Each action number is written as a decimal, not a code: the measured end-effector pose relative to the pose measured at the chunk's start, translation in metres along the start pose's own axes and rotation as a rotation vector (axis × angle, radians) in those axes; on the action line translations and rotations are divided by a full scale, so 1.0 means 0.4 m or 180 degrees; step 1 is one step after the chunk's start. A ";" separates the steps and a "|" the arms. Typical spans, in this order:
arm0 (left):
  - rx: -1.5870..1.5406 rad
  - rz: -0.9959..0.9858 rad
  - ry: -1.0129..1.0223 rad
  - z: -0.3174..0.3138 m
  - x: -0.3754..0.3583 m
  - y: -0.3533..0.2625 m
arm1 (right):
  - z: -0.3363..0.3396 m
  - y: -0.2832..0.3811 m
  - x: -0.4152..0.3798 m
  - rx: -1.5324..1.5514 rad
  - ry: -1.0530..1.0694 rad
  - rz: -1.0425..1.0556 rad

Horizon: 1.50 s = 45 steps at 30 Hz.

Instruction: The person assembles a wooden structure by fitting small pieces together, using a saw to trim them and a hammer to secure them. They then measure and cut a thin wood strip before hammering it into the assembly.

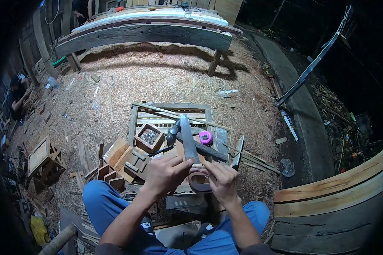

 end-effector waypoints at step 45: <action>0.0083 -0.0501 0.0100 0.021 0.001 0.010 | 0.007 0.023 0.000 -0.0839 -0.0499 0.0576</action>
Point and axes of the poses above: each hand's wrist, its own x-axis towards the middle knuckle, its own z-axis out of the back of the hand, y = z × x, the point moved 6 cm from there along x, towards the middle knuckle, and after that the axes turned 7 degrees about x, right-handed, at the moved point
